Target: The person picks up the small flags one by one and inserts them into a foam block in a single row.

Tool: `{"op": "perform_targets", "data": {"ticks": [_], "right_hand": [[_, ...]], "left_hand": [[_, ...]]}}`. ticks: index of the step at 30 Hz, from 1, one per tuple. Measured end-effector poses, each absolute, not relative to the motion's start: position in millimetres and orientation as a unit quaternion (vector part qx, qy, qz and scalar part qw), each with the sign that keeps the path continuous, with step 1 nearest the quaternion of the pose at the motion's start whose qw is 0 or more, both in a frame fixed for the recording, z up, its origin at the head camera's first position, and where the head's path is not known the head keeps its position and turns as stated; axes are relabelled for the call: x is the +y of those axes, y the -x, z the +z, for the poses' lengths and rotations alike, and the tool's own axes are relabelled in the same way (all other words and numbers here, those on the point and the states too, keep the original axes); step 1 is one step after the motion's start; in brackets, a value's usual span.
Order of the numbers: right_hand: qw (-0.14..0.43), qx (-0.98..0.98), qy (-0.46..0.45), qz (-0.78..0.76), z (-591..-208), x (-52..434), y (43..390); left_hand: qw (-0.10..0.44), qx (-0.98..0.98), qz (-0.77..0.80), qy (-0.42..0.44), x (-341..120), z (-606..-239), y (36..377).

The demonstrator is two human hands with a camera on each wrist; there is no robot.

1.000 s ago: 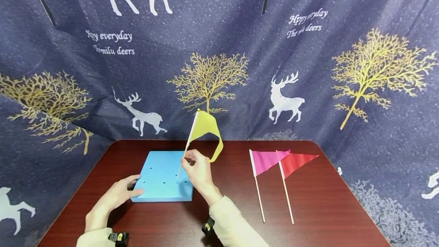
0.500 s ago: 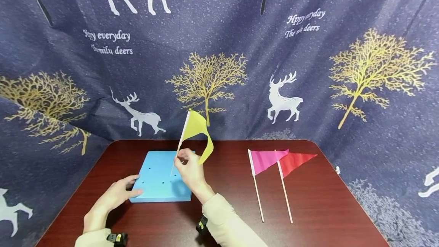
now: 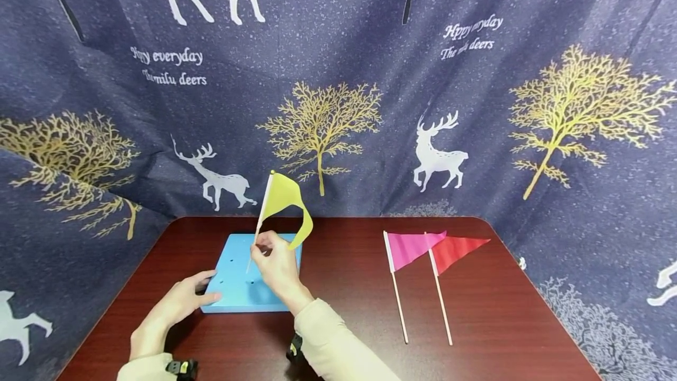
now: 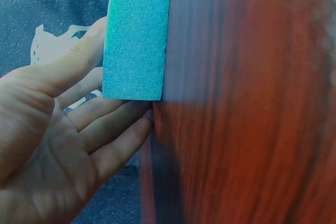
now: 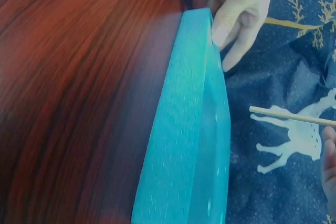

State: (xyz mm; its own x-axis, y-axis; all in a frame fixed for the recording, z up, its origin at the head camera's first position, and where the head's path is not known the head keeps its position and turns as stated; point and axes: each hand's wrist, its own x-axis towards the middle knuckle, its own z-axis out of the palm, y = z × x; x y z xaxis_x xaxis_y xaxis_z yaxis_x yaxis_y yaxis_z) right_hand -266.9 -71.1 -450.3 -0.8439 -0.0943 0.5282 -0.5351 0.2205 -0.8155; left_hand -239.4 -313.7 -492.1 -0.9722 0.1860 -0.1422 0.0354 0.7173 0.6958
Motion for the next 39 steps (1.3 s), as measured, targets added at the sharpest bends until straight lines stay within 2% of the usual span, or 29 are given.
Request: {"op": "perform_targets", "data": {"ticks": [7, 29, 39], "right_hand": [[0.179, -0.764, -0.210, 0.584, -452, -90, 265], [0.164, -0.759, -0.197, 0.599, -467, -130, 265], [0.213, -0.792, -0.229, 0.524, -475, -136, 265]], "left_hand": [[0.099, 0.924, 0.365, -0.050, -314, -492, 241], [0.045, 0.931, 0.358, -0.063, -311, -495, 236], [0.029, 0.930, 0.360, -0.074, -310, -496, 234]]}}
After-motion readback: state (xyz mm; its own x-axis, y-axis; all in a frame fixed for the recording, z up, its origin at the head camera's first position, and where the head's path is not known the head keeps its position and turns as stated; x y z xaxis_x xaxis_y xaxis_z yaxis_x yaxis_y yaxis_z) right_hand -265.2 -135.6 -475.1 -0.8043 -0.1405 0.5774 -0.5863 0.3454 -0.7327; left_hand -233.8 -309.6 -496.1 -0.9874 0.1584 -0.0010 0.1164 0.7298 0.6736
